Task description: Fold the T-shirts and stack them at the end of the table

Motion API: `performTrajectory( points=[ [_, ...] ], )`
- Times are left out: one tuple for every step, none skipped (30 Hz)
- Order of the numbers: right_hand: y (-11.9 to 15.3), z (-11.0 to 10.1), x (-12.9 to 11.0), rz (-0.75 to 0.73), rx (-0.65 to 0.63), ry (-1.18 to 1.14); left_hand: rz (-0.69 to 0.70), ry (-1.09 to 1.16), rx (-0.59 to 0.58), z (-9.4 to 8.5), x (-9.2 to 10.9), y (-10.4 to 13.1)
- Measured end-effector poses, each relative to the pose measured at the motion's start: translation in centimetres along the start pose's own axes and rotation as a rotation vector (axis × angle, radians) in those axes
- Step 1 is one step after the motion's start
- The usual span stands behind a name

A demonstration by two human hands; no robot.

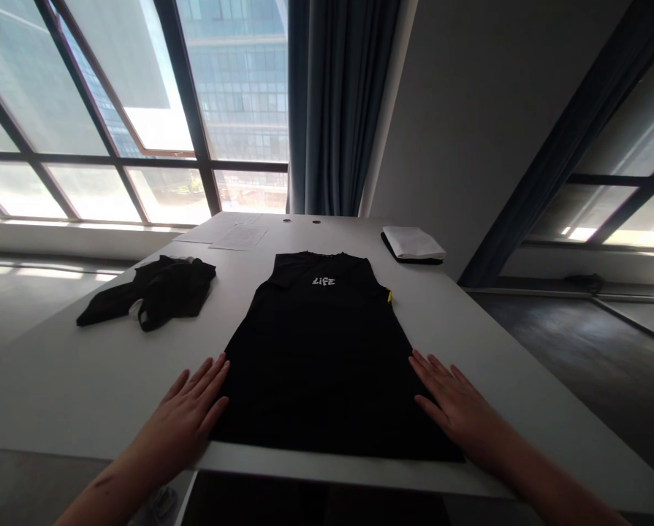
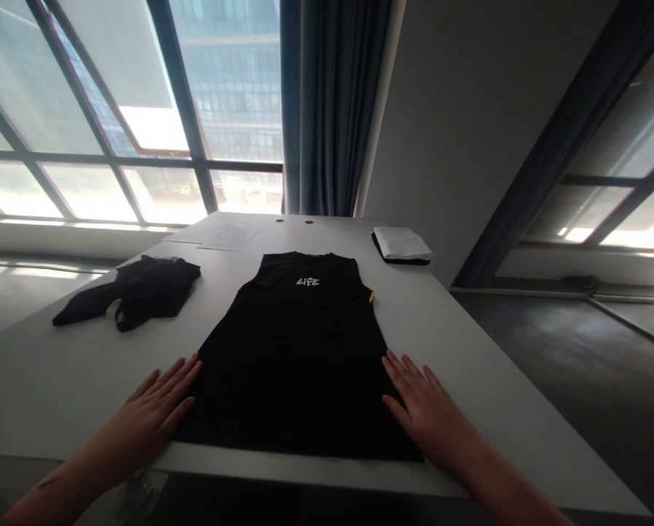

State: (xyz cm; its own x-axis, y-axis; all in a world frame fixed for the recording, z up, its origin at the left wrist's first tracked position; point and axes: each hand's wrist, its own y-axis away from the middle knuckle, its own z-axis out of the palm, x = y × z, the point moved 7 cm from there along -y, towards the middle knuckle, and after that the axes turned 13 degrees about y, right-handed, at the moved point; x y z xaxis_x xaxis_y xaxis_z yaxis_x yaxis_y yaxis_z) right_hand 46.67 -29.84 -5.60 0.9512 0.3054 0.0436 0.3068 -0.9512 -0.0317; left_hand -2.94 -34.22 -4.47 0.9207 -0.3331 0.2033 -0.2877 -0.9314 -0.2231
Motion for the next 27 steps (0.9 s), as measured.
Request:
performTrajectory(
  points=[
    [0.3,0.0,0.1,0.004,0.008,-0.007,0.018,0.017,-0.014,-0.2,0.0,0.2],
    [0.7,-0.1,0.3,0.004,0.015,-0.015,0.039,0.040,-0.034,-0.4,-0.1,0.5],
    [1.1,-0.3,0.3,-0.002,0.016,-0.025,0.060,0.068,-0.060,-0.6,-0.2,0.9],
    [1.4,-0.4,0.3,-0.018,0.012,-0.034,0.076,0.100,-0.082,-1.0,-0.3,1.2],
    [1.7,-0.6,0.2,-0.042,0.002,-0.043,0.082,0.139,-0.099,-1.5,-0.5,1.5],
    [2.0,-0.9,0.1,-0.071,-0.010,-0.053,0.076,0.186,-0.111,-2.1,-0.7,1.7],
    [2.2,-1.2,0.0,-0.100,-0.023,-0.065,0.060,0.241,-0.119,-2.8,-0.8,1.8],
    [2.3,-1.6,-0.1,-0.121,-0.034,-0.080,0.039,0.302,-0.126,-3.5,-0.8,1.6],
    [2.1,-2.1,-0.1,-0.132,-0.040,-0.099,0.019,0.359,-0.137,-4.2,-0.6,1.2],
    [1.8,-2.6,-0.2,-0.133,-0.042,-0.119,0.005,0.408,-0.151,-4.9,-0.2,0.5],
    [1.1,-3.2,-0.2,-0.130,-0.040,-0.138,0.000,0.432,-0.166,-5.4,0.4,-0.6],
    [0.2,-3.9,-0.4,-0.126,-0.032,-0.154,0.010,0.427,-0.180,-5.7,1.3,-2.0],
    [-1.0,-4.7,-0.8,-0.127,-0.017,-0.163,0.029,0.399,-0.175,-5.9,2.2,-3.7],
    [-2.5,-5.5,-1.4,-0.142,-0.004,-0.157,0.052,0.349,-0.166,-5.9,3.0,-5.6],
    [-4.2,-6.2,-2.3,-0.164,0.015,-0.147,0.062,0.286,-0.148,-5.6,3.7,-7.8],
    [-6.1,-6.9,-3.5,-0.190,0.023,-0.134,0.056,0.220,-0.128,-5.1,4.1,-10.0],
    [-8.2,-7.3,-4.9,-0.221,0.003,-0.120,0.045,0.161,-0.129,-4.4,4.4,-12.2],
    [-10.3,-7.5,-6.5,-0.259,-0.024,-0.104,0.022,0.120,-0.147,-3.4,4.3,-14.3],
    [-12.3,-7.6,-8.1,-0.297,-0.048,-0.083,0.006,0.098,-0.178,-2.3,4.2,-16.1],
    [-14.3,-7.6,-9.7,-0.322,-0.062,-0.064,-0.007,0.090,-0.221,-1.2,3.9,-17.7],
    [-16.1,-7.4,-11.1,-0.329,-0.068,-0.045,-0.016,0.090,-0.259,-0.1,3.6,-18.9],
    [-17.6,-7.0,-12.3,-0.328,-0.085,-0.018,-0.025,0.090,-0.293,0.8,3.1,-19.7],
    [-18.8,-6.5,-13.2,-0.320,-0.100,0.003,-0.035,0.090,-0.302,1.4,2.6,-20.3],
    [-19.7,-5.9,-13.8,-0.303,-0.116,0.009,-0.044,0.090,-0.298,1.9,2.0,-20.5],
    [-20.3,-5.3,-14.1,-0.281,-0.123,0.004,-0.056,0.090,-0.290,2.2,1.5,-20.6],
    [-20.5,-4.7,-14.3,-0.266,-0.119,-0.008,-0.071,0.090,-0.280,2.4,0.9,-20.4],
    [-20.6,-4.3,-14.3,-0.257,-0.110,-0.022,-0.087,0.092,-0.276,2.5,0.5,-20.2]
  ],
)
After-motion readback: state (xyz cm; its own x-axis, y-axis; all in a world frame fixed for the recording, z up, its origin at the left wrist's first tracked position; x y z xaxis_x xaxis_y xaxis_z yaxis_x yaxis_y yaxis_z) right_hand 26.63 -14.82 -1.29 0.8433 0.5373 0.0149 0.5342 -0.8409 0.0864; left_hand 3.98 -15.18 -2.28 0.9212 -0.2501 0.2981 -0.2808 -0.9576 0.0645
